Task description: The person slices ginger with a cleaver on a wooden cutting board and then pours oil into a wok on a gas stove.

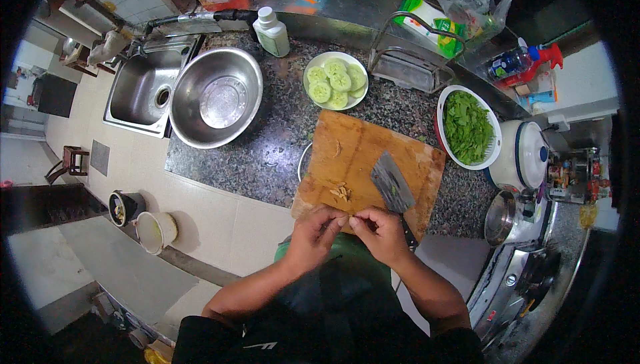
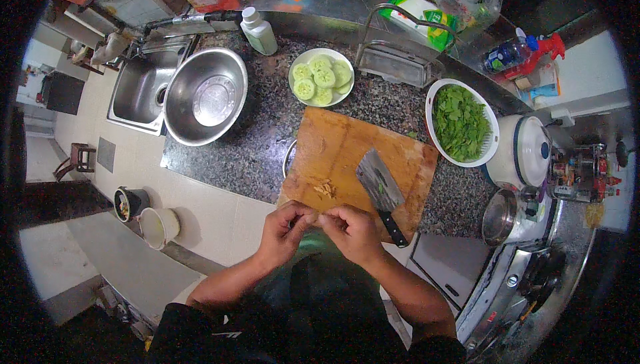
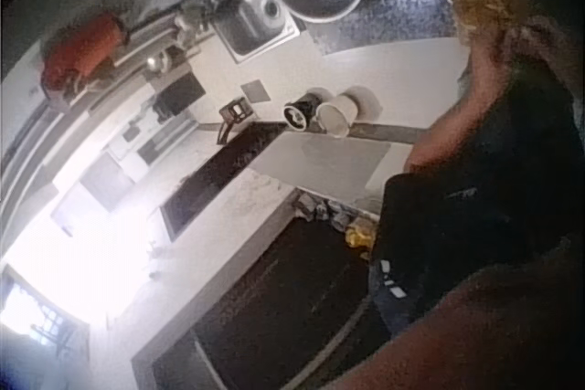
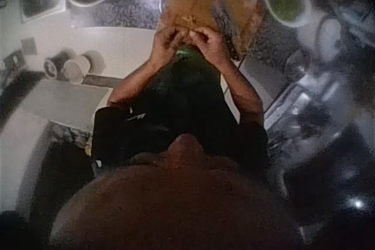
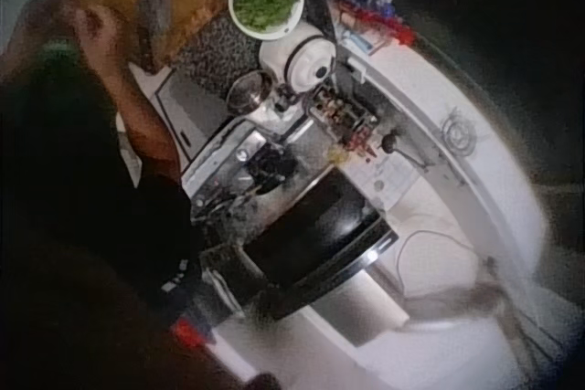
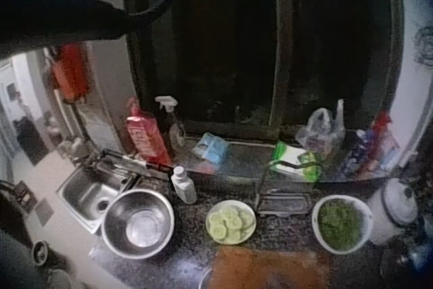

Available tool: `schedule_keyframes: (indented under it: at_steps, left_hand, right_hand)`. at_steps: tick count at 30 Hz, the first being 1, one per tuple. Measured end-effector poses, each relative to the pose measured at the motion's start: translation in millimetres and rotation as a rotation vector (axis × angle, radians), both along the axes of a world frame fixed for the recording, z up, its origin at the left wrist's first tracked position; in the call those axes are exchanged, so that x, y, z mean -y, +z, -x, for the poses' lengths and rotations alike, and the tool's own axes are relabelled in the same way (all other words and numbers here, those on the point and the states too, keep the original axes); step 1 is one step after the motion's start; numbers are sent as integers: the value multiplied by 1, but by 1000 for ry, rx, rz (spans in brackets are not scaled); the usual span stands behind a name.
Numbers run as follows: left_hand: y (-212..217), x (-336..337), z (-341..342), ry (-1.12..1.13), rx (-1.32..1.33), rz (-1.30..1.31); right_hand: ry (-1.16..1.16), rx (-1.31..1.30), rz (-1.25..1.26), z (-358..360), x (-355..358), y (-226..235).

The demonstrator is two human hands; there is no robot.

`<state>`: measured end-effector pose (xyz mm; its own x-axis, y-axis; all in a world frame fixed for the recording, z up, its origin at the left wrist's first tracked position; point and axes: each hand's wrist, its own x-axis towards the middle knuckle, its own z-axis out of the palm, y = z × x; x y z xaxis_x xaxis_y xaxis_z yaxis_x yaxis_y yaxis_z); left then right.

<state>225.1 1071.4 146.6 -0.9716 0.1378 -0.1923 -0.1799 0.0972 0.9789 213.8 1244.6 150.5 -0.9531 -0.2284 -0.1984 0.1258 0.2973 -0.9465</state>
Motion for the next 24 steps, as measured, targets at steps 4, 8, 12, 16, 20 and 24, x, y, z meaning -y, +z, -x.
schedule_keyframes:
  at_steps: [4, 8, 12, 16, 20, 24]
  left_hand:
    - [2, 0, -1, 66, 85, -95]
    - [-7, -2, -3, 57, 78, -95]
    - [-8, -4, -4, 58, 71, -102]
    - [-7, -4, -5, 60, 123, -104]
    - [-3, -5, -3, 93, 193, -115]
    - [-14, -6, -7, 100, 150, -169]
  right_hand:
    - [-1, 260, 145, -2, -8, 0]
    - [46, 298, 132, 0, -6, 8]
    - [-8, 244, 119, 0, -3, 2]
    - [24, 230, 95, 0, -3, 3]
    - [-53, 181, 136, -5, -3, -8]
    - [-9, 166, 87, -2, -1, -1]
